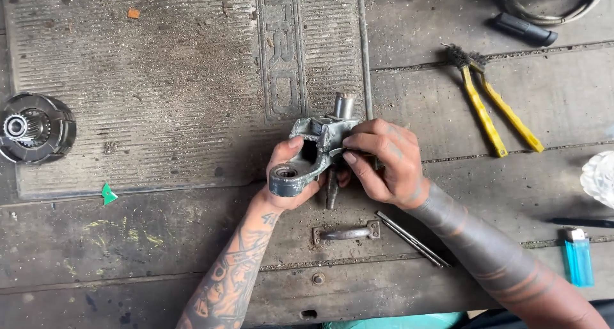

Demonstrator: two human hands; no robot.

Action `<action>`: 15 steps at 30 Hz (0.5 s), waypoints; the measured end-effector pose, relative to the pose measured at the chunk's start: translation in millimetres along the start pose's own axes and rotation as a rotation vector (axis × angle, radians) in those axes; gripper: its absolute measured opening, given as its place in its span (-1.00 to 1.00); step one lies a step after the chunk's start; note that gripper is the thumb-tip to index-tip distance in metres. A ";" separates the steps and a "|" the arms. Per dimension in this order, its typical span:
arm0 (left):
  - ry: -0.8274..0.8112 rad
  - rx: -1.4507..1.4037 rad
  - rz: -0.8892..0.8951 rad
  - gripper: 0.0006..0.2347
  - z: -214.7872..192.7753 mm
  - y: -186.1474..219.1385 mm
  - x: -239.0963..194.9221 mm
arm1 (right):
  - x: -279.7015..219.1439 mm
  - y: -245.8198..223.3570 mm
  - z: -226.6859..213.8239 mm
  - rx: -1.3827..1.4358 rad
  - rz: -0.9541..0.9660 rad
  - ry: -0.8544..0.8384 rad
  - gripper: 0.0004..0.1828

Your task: The person cleans a metal part using a yellow-handled tool, scraping and scrubbing its surfaces. They rotate the part to access different areas and continue cleaning with the tool.

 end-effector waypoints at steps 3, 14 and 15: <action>0.029 0.024 -0.046 -0.68 6.2 2.8 -6.3 | 6.7 -1.2 -3.3 -0.101 -0.062 -0.036 -0.82; -0.254 0.245 -0.122 -0.40 -46.1 16.0 15.5 | 0.6 -1.4 -2.7 -0.165 -0.079 -0.018 -0.86; -0.278 0.253 -0.121 -0.41 -50.3 16.6 17.2 | -1.9 -0.9 -1.1 -0.154 -0.072 -0.008 -0.86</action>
Point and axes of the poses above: each hand's wrist, its own x-axis towards the middle knuckle, its own z-axis out of the palm, y = z × x, the point moved 1 cm from there along x, towards the middle knuckle, and after that the axes turned 5 degrees about -x, right-handed, at the moved point
